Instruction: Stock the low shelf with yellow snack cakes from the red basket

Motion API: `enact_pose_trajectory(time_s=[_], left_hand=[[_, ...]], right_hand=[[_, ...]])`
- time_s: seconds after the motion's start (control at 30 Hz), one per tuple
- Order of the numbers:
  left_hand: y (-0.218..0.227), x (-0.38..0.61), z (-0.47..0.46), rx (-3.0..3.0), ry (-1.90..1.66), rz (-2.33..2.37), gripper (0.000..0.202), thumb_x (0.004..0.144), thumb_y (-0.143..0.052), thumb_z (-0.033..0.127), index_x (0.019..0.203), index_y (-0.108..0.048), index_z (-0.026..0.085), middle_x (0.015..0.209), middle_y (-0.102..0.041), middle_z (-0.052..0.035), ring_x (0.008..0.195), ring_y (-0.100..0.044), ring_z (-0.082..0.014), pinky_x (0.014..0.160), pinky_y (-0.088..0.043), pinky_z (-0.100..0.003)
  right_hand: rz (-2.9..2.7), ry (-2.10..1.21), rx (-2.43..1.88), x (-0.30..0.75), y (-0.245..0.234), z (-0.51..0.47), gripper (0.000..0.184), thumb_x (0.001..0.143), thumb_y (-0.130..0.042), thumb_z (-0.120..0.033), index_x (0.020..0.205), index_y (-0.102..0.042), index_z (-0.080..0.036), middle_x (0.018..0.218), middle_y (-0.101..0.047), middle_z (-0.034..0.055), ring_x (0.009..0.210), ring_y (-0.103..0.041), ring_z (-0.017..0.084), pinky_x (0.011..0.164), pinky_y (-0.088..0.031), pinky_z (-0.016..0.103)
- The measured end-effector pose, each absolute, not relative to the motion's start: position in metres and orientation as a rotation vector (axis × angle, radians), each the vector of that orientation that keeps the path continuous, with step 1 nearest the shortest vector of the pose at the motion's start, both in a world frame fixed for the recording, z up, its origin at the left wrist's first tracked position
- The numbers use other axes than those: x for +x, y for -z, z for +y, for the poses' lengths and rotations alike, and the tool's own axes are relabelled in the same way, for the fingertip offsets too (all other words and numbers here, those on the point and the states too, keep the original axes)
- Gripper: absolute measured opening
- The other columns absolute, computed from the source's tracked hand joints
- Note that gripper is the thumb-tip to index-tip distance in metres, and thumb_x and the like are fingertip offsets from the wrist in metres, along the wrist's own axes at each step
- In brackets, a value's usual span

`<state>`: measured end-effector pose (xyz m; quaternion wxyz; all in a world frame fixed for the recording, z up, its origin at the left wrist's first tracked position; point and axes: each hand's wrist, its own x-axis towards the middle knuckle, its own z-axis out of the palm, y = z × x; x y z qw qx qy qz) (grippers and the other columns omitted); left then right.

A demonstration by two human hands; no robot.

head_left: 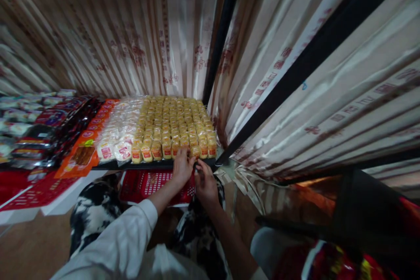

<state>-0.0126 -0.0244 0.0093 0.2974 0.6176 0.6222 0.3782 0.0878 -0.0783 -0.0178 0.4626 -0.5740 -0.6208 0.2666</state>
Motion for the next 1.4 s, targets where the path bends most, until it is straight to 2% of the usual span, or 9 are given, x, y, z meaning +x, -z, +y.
enact_pose_trajectory(time_s=[0.1,0.3,0.5,0.67,0.73,0.83,0.97,1.1,1.4], left_hand=[[-0.005,-0.009,-0.025,1.655,-0.997,1.704,0.020,0.078,-0.051,0.019,0.098,-0.051,0.016,0.100,-0.050,-0.0084,0.081,-0.053,-0.0164,0.075,-0.046,-0.030],[0.002,-0.009,-0.025,1.630,-1.079,1.726,0.035,0.079,-0.049,0.018,0.113,-0.042,0.015,0.091,-0.051,-0.0055,0.080,-0.052,-0.0159,0.077,-0.045,-0.030],[0.008,-0.015,-0.035,1.721,-1.052,1.720,0.020,0.081,-0.044,0.017,0.101,-0.046,0.016,0.088,-0.049,-0.0043,0.080,-0.052,-0.0147,0.077,-0.044,-0.028],[0.009,-0.019,-0.042,1.952,-0.884,1.692,0.022,0.086,-0.037,0.018,0.105,-0.049,0.017,0.099,-0.049,-0.0084,0.089,-0.053,-0.0172,0.080,-0.045,-0.029],[0.011,-0.019,-0.042,2.047,-0.798,1.674,0.026,0.088,-0.034,0.021,0.108,-0.050,0.018,0.103,-0.050,-0.0087,0.092,-0.054,-0.0175,0.082,-0.045,-0.028],[0.015,-0.020,-0.040,2.176,-0.674,1.650,0.032,0.091,-0.030,0.025,0.116,-0.049,0.020,0.109,-0.051,-0.0081,0.095,-0.055,-0.0172,0.083,-0.044,-0.027],[0.021,-0.020,-0.039,2.262,-0.606,1.643,0.036,0.091,-0.027,0.024,0.122,-0.045,0.019,0.116,-0.051,-0.0090,0.099,-0.054,-0.0179,0.083,-0.044,-0.027],[0.023,-0.019,-0.039,2.299,-0.638,1.639,0.037,0.090,-0.030,0.022,0.124,-0.045,0.017,0.117,-0.052,-0.0104,0.101,-0.054,-0.0192,0.082,-0.045,-0.028],[0.030,-0.019,-0.035,2.413,-0.698,1.657,0.036,0.089,-0.034,0.018,0.123,-0.045,0.019,0.111,-0.055,-0.0081,0.097,-0.056,-0.0161,0.078,-0.048,-0.025]], right_hand=[[-1.544,-0.648,-1.398,0.086,0.022,-0.075,0.040,0.083,-0.040,-0.025,0.121,-0.048,-0.017,0.116,-0.052,0.0132,0.098,-0.058,0.018,0.087,-0.048,0.035],[-1.584,-0.594,-1.394,0.083,0.031,-0.068,0.041,0.082,-0.039,-0.021,0.121,-0.048,-0.016,0.119,-0.051,0.0138,0.110,-0.051,0.021,0.094,-0.044,0.038],[-1.584,-0.457,-1.381,0.084,0.033,-0.068,0.035,0.084,-0.036,-0.023,0.115,-0.052,-0.017,0.113,-0.055,0.0120,0.109,-0.050,0.019,0.097,-0.040,0.039],[-1.554,-0.366,-1.454,0.085,0.036,-0.071,0.035,0.088,-0.032,-0.025,0.115,-0.053,-0.016,0.126,-0.046,0.0140,0.119,-0.043,0.020,0.100,-0.036,0.041],[-1.574,-0.338,-1.471,0.084,0.037,-0.070,0.038,0.089,-0.031,-0.025,0.122,-0.048,-0.017,0.134,-0.038,0.0131,0.126,-0.036,0.021,0.102,-0.034,0.043],[-1.621,-0.271,-1.473,0.083,0.037,-0.065,0.048,0.089,-0.029,-0.023,0.137,-0.028,-0.018,0.145,-0.020,0.0120,0.135,-0.019,0.023,0.105,-0.028,0.048],[-1.624,-0.176,-1.512,0.081,0.038,-0.055,0.056,0.088,-0.027,-0.020,0.142,-0.011,-0.016,0.148,-0.006,0.0126,0.137,-0.004,0.026,0.105,-0.023,0.054],[-1.630,-0.125,-1.548,0.078,0.041,-0.047,0.059,0.086,-0.031,-0.018,0.142,-0.011,-0.016,0.149,-0.003,0.0125,0.137,-0.004,0.026,0.104,-0.024,0.054],[-1.672,-0.088,-1.539,0.082,0.045,-0.040,0.063,0.082,-0.033,-0.012,0.142,-0.012,-0.015,0.146,-0.015,0.0137,0.136,-0.013,0.024,0.104,-0.027,0.050]])
